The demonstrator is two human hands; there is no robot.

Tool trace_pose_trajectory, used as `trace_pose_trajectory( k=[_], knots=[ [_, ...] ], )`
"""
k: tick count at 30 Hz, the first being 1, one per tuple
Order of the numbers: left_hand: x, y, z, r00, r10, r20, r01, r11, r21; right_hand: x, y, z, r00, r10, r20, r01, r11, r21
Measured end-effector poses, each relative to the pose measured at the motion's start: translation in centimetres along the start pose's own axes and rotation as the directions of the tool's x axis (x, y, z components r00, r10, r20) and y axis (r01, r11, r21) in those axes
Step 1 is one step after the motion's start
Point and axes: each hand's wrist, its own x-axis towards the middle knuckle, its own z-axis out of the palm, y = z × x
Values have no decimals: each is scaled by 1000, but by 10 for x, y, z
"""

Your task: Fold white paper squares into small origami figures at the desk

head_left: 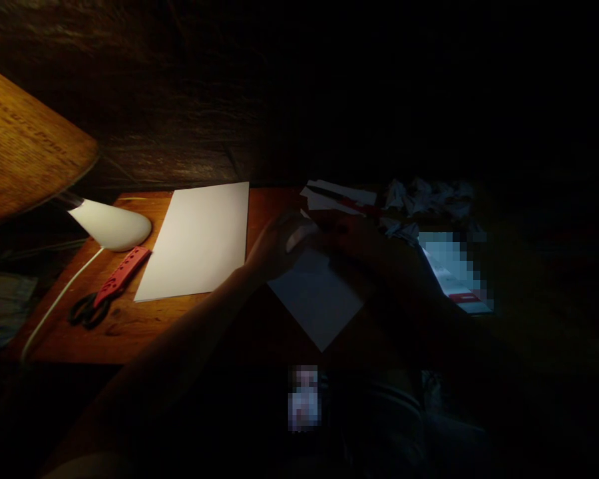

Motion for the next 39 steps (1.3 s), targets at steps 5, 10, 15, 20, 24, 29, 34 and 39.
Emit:
trace_pose_trajectory(
  k=[5,10,15,20,24,29,34,39],
  knots=[
    [-5,-7,7,973,45,227,-77,988,137,-7,-7,-4,988,-56,141,83,978,-193],
    [-6,-12,6,958,61,279,-96,989,114,-2,-4,-13,983,-99,-152,40,937,-348],
    [-7,-9,7,939,44,341,-104,982,159,7,9,-23,936,-175,-306,4,874,-486],
    [-7,-7,5,922,34,386,-142,956,255,8,18,-19,956,-158,-247,-16,814,-581],
    [-6,-5,3,915,-6,403,-135,938,319,11,21,-14,949,-160,-271,-30,811,-584],
    [-4,0,1,904,-50,425,-112,930,349,18,23,-8,943,-133,-306,-90,781,-618],
    [-4,0,1,902,-54,429,-110,931,348,22,21,-4,939,-105,-328,-130,773,-621],
    [-5,-3,1,907,-48,419,-109,933,342,22,18,-5,956,-77,-284,-130,755,-642]
  ],
)
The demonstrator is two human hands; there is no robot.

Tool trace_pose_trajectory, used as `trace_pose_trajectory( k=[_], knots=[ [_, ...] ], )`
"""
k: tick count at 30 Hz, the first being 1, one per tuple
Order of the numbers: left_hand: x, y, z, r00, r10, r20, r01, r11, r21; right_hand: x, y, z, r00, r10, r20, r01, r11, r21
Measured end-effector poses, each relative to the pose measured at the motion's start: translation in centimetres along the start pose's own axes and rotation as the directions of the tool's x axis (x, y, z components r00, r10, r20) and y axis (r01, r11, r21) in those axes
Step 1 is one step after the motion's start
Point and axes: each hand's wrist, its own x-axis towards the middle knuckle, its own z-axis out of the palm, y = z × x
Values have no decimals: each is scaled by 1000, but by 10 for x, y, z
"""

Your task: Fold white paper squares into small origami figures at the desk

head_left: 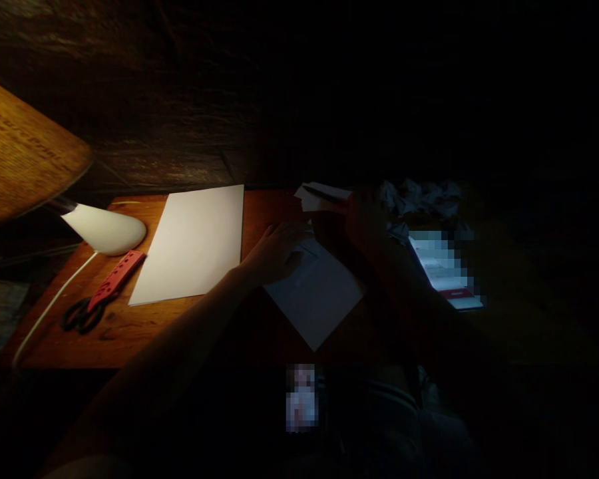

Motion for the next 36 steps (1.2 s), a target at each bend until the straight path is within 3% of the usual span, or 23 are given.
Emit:
trace_pose_trajectory(
  k=[5,10,16,22,28,36],
  knots=[
    [0,-2,-5,1000,-9,3,9,999,-40,-2,-4,-11,1000,-10,20,9,999,31],
    [1,-3,-9,999,-35,28,36,999,-34,-10,6,-37,999,-35,28,32,994,109],
    [0,-4,-9,999,-38,17,39,999,-27,-50,34,-68,999,-43,8,42,995,95],
    [0,-6,-8,1000,-22,15,23,999,-28,-92,41,-62,989,2,151,-14,997,75],
    [1,-7,-8,1000,-18,9,18,999,-31,-90,38,-56,990,-85,115,68,988,141],
    [0,-6,-9,999,-37,20,37,998,-48,-88,35,-53,986,-61,153,32,983,182]
  ],
)
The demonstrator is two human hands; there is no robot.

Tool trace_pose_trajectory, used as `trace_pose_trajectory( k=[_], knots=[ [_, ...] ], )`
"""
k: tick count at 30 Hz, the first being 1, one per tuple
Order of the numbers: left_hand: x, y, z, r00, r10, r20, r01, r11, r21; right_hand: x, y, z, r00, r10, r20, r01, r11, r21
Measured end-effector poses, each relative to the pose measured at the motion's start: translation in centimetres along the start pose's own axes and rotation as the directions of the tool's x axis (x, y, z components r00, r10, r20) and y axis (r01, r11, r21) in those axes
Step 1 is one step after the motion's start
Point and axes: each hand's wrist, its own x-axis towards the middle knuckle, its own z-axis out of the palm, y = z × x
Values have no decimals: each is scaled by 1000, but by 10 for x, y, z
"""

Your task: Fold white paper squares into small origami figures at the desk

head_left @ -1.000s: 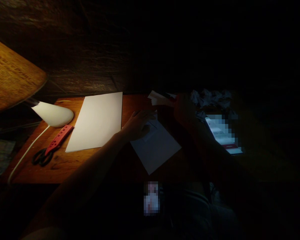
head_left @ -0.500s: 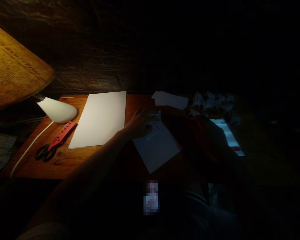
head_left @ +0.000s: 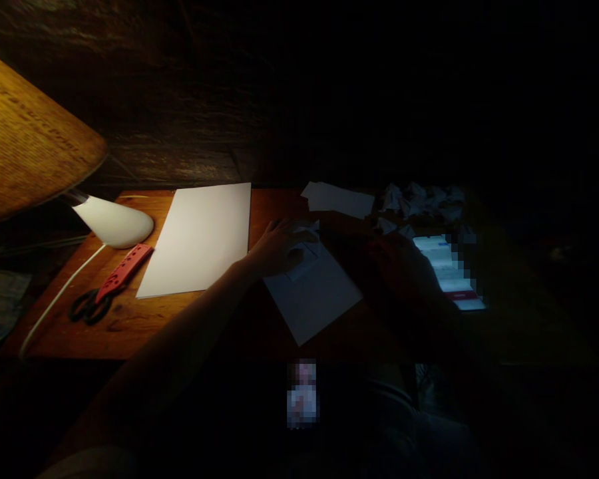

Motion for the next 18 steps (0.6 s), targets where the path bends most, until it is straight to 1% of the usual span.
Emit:
trace_pose_trajectory(
  k=[3,7,11,15,18],
  knots=[
    [0,0,0,1000,-1,-7,1,1000,-10,1,-1,2,1000,7,-22,-7,1000,9],
    [0,1,-1,1000,4,-5,-4,1000,-8,3,-5,1,1000,18,-9,-18,1000,-2],
    [0,1,-1,1000,9,-5,-8,1000,7,5,-8,3,999,47,-22,-47,998,-33],
    [0,-1,1,1000,21,-7,-21,1000,6,7,-6,9,999,9,-50,-12,998,-67],
    [0,-3,2,999,33,-20,-33,999,-3,9,-5,12,998,10,-62,-15,996,-83]
  ],
)
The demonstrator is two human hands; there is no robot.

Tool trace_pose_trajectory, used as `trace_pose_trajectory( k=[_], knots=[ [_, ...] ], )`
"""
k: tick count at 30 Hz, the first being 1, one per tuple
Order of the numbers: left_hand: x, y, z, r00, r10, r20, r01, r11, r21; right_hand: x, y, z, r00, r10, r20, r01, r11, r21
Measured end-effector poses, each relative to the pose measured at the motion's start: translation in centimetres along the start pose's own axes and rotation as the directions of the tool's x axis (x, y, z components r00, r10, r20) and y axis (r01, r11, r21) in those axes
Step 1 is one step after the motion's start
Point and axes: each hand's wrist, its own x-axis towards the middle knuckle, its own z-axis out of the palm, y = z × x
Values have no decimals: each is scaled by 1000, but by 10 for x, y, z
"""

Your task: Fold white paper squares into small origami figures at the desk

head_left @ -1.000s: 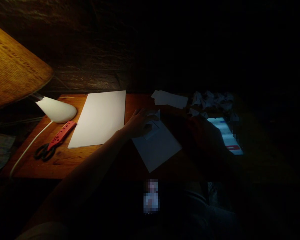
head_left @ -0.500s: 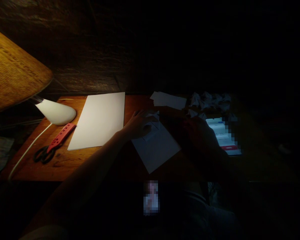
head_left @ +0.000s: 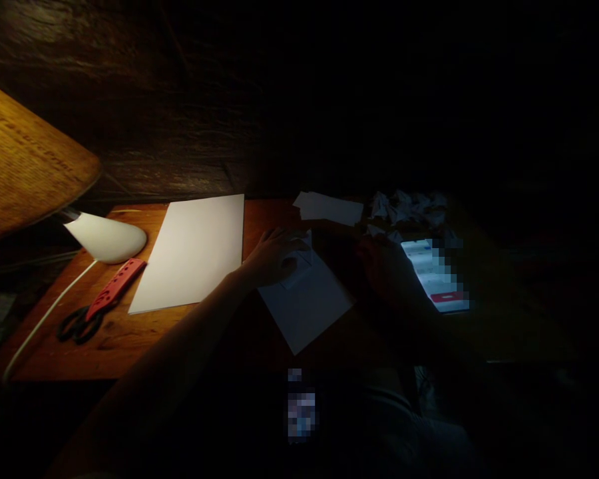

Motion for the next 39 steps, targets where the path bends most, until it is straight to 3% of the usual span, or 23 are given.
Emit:
trace_pose_trajectory(
  k=[8,16,23,26,32,39],
  knots=[
    [0,-3,4,1000,8,-7,-8,1000,18,3,2,1,1000,11,18,-11,1000,13],
    [2,-20,15,999,22,-28,-20,997,75,0,9,15,993,89,-76,-79,988,136],
    [1,-26,17,999,-13,-34,16,996,89,4,11,16,994,22,-103,-2,981,192],
    [-1,-20,12,1000,-15,-23,17,995,99,16,7,8,994,-3,-112,27,976,216],
    [-3,-15,4,1000,-15,-19,18,991,131,62,-8,-5,995,57,-77,-43,984,171],
    [-2,-24,12,991,-39,-130,58,988,146,91,-17,12,996,34,-86,-26,995,98]
  ],
)
